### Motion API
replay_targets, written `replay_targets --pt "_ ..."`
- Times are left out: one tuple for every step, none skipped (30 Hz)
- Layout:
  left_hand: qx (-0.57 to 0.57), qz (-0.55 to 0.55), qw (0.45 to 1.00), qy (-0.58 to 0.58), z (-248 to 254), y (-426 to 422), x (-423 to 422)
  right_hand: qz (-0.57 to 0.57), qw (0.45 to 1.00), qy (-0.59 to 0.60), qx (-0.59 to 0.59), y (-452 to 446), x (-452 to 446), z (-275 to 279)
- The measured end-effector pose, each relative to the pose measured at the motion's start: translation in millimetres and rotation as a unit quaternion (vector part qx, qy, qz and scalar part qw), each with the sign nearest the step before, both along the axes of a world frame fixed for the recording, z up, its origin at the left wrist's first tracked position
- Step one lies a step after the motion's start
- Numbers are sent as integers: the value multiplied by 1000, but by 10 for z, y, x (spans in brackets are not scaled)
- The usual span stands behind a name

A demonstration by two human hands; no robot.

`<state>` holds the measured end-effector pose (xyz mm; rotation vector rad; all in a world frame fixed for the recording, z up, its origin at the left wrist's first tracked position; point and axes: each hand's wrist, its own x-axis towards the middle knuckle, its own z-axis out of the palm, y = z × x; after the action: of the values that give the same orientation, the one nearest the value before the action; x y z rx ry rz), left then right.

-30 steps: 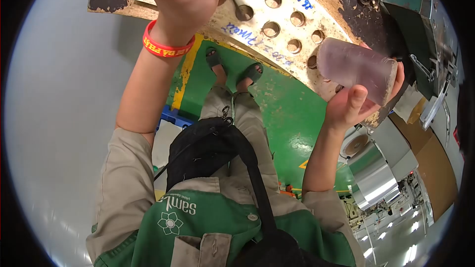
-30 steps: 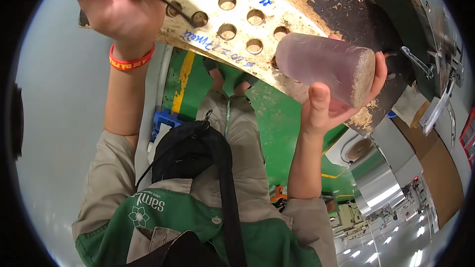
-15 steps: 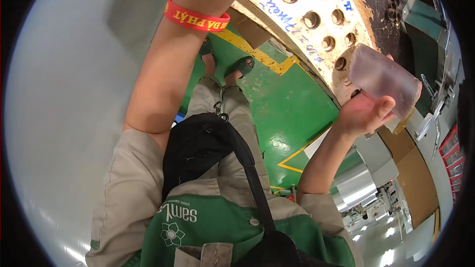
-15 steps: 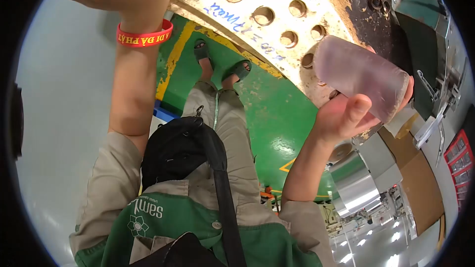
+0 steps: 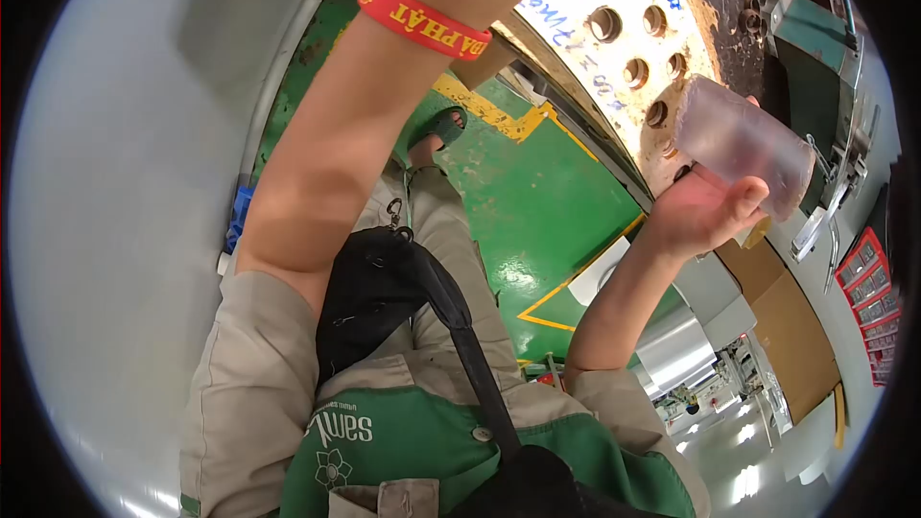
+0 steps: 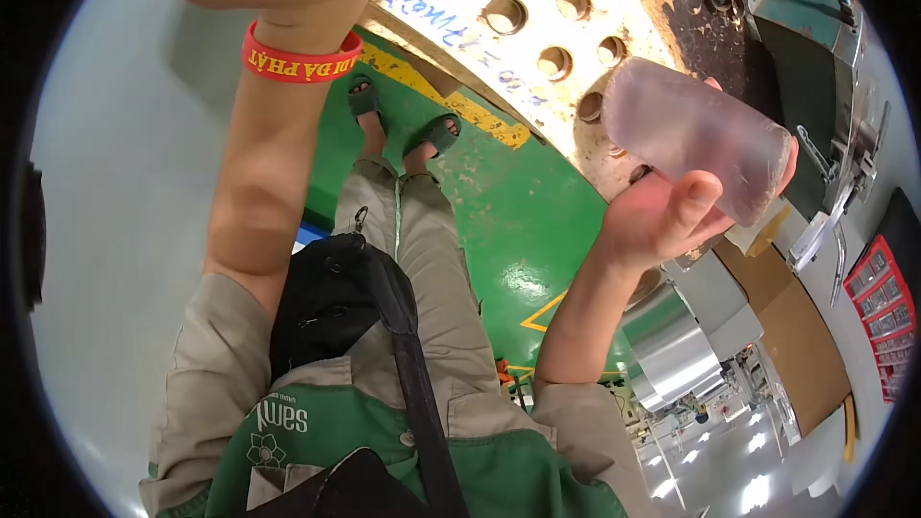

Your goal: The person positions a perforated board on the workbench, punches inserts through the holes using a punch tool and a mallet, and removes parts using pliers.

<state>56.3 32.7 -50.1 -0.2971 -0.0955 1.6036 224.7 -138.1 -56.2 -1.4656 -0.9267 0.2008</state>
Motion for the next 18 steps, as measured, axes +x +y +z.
replay_targets --pt "3 0 1000 1 10 -3 26 2 1000 2 1 10 -3 10" --pt "6 1 1000 2 24 1 55 4 1000 3 3 19 -2 18" --pt "9 0 1000 3 40 -2 87 1 1000 30 -3 1 2 20" --pt "10 0 1000 4 51 -10 122 -1 1000 31 -1 6 -15 31" --pt "12 -1 1000 6 63 -17 154 -2 999 33 1 13 -27 39" --pt "14 -2 1000 9 77 -24 184 -2 999 37 10 3 -12 31" --pt "16 -2 1000 14 91 -29 204 -5 999 40 12 -6 -10 30" --pt "19 -2 1000 19 106 -25 216 -5 999 47 16 -5 -13 25" --pt "24 -2 999 24 121 -19 229 -4 998 53 20 -1 -12 20" --pt "27 -1 999 28 133 -16 243 -5 998 55 24 -6 -8 17" --pt "30 0 999 31 142 -15 258 -7 998 57 26 -5 -19 24" --pt "32 0 999 34 147 -17 275 -5 997 68 25 -3 -41 35" --pt "33 1 999 37 156 -19 290 -3 997 78 22 -5 -52 42" --pt "34 2 999 39 163 -22 305 -11 997 78 23 -11 -42 30" --pt "35 3 999 41 166 -24 322 -13 997 79 24 -10 -39 27" --pt "35 4 998 43 165 -27 338 -15 997 78 25 -3 -46 28" --pt "35 6 998 45 161 -32 356 -16 997 77 25 2 -50 29" --pt "35 8 998 47 160 -36 370 -17 997 77 25 7 -55 38"
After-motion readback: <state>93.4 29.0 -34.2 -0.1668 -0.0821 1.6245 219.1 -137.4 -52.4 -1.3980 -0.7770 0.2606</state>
